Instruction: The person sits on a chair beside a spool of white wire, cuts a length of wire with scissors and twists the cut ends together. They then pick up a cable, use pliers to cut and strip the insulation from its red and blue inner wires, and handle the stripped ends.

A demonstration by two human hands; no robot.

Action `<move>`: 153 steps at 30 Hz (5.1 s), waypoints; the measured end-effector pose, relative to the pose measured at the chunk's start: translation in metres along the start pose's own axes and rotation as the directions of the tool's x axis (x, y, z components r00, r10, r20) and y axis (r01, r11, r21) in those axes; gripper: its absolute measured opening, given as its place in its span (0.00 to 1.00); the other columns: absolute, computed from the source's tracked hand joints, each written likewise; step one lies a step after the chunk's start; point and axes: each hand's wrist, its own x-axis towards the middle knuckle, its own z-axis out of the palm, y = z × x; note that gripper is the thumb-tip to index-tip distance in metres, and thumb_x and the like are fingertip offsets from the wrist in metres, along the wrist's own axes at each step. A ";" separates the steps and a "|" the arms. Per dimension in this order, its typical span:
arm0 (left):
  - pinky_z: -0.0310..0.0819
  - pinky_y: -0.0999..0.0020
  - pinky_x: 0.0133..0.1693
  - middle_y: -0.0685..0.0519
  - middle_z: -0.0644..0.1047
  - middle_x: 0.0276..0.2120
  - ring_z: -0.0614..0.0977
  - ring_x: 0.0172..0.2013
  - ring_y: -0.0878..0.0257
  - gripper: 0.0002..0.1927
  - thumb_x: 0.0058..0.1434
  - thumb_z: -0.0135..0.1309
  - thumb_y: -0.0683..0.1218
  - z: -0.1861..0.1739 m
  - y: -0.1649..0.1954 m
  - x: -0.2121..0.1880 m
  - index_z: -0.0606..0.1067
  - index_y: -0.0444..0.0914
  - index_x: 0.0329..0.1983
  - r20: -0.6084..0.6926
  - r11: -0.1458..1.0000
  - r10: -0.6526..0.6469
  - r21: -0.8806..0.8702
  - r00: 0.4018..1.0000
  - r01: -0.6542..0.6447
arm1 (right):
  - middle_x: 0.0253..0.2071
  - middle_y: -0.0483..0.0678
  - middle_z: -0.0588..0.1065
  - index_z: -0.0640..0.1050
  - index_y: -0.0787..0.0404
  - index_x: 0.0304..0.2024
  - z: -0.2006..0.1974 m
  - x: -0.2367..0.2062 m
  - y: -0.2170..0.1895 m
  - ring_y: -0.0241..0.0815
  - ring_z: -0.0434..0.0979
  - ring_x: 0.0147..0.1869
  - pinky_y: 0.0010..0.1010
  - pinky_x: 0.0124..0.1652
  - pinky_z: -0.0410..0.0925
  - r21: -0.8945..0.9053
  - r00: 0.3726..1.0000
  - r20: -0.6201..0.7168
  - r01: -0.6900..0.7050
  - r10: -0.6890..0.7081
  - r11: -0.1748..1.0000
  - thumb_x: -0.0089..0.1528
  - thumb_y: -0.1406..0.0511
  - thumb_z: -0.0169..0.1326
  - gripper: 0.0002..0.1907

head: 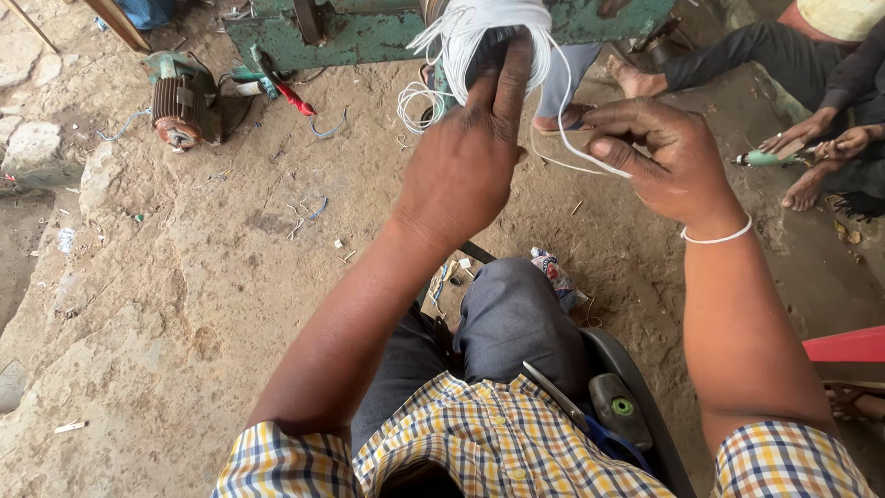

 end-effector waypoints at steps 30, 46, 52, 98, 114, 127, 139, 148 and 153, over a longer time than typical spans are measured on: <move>0.83 0.68 0.53 0.50 0.84 0.45 0.87 0.49 0.62 0.06 0.70 0.61 0.40 -0.027 0.030 -0.058 0.81 0.39 0.48 -0.428 0.733 -0.091 -0.640 0.899 -0.230 | 0.41 0.48 0.82 0.81 0.64 0.50 0.005 -0.005 -0.026 0.34 0.82 0.39 0.21 0.37 0.73 0.372 0.887 -0.361 0.419 -0.287 0.828 0.67 0.67 0.64 0.11; 0.79 0.73 0.45 0.51 0.82 0.42 0.81 0.40 0.68 0.14 0.69 0.61 0.43 -0.005 0.006 -0.046 0.80 0.33 0.56 -0.126 0.271 -0.462 -0.963 0.878 0.004 | 0.38 0.49 0.80 0.83 0.65 0.45 0.075 0.025 -0.076 0.35 0.80 0.37 0.22 0.36 0.72 -0.143 0.909 -0.152 0.368 -0.387 0.919 0.67 0.70 0.69 0.07; 0.79 0.73 0.43 0.50 0.82 0.40 0.82 0.38 0.67 0.15 0.69 0.61 0.43 -0.007 0.004 -0.041 0.80 0.33 0.56 -0.109 0.279 -0.477 -0.960 0.872 0.033 | 0.36 0.48 0.80 0.84 0.64 0.44 0.074 0.028 -0.077 0.34 0.81 0.36 0.22 0.36 0.71 -0.183 0.921 -0.115 0.349 -0.372 0.919 0.65 0.70 0.70 0.08; 0.78 0.71 0.46 0.48 0.82 0.39 0.81 0.40 0.66 0.13 0.70 0.61 0.42 -0.016 0.004 -0.030 0.80 0.28 0.52 -0.068 0.214 -0.516 -0.975 0.854 0.052 | 0.39 0.47 0.80 0.81 0.64 0.43 0.082 0.035 -0.070 0.34 0.82 0.42 0.22 0.38 0.74 -0.124 0.928 -0.171 0.312 -0.330 0.942 0.69 0.67 0.65 0.07; 0.80 0.65 0.50 0.48 0.83 0.43 0.84 0.44 0.62 0.13 0.73 0.55 0.47 -0.023 -0.007 -0.037 0.78 0.31 0.51 0.037 0.089 -0.427 -0.993 0.903 0.083 | 0.39 0.47 0.80 0.81 0.63 0.43 0.076 0.036 -0.070 0.33 0.80 0.39 0.22 0.36 0.72 -0.080 0.946 -0.140 0.285 -0.293 0.955 0.69 0.65 0.65 0.07; 0.76 0.70 0.46 0.50 0.80 0.39 0.82 0.41 0.64 0.05 0.72 0.57 0.42 -0.012 0.016 -0.059 0.78 0.34 0.44 -0.329 0.690 -0.346 -0.724 0.879 0.001 | 0.42 0.47 0.77 0.81 0.60 0.39 0.088 0.024 -0.059 0.49 0.74 0.55 0.42 0.51 0.71 -0.433 0.814 -0.171 0.445 -0.556 0.784 0.67 0.64 0.64 0.07; 0.83 0.69 0.47 0.47 0.82 0.47 0.86 0.44 0.62 0.14 0.67 0.59 0.42 -0.009 0.011 -0.087 0.77 0.32 0.53 -0.169 0.612 -0.332 -0.787 0.928 0.075 | 0.61 0.48 0.68 0.67 0.63 0.67 0.123 -0.049 0.052 0.32 0.71 0.52 0.21 0.50 0.71 0.303 0.951 -0.291 0.194 -0.103 0.933 0.72 0.60 0.58 0.26; 0.76 0.72 0.41 0.50 0.80 0.33 0.78 0.36 0.67 0.09 0.73 0.58 0.43 0.037 0.001 -0.107 0.81 0.32 0.48 -0.015 0.524 -0.552 -0.784 0.833 0.333 | 0.43 0.42 0.78 0.77 0.60 0.49 0.137 -0.082 0.170 0.32 0.75 0.40 0.24 0.40 0.72 0.443 0.882 0.239 -0.472 0.407 0.763 0.64 0.61 0.61 0.13; 0.78 0.70 0.41 0.48 0.80 0.44 0.82 0.37 0.64 0.11 0.70 0.59 0.42 0.018 0.013 -0.079 0.78 0.35 0.53 -0.209 0.810 -0.344 -0.559 0.916 0.177 | 0.35 0.44 0.80 0.81 0.58 0.54 0.143 -0.083 0.178 0.33 0.77 0.37 0.26 0.41 0.72 0.019 0.905 0.175 -0.397 0.387 0.918 0.64 0.59 0.60 0.18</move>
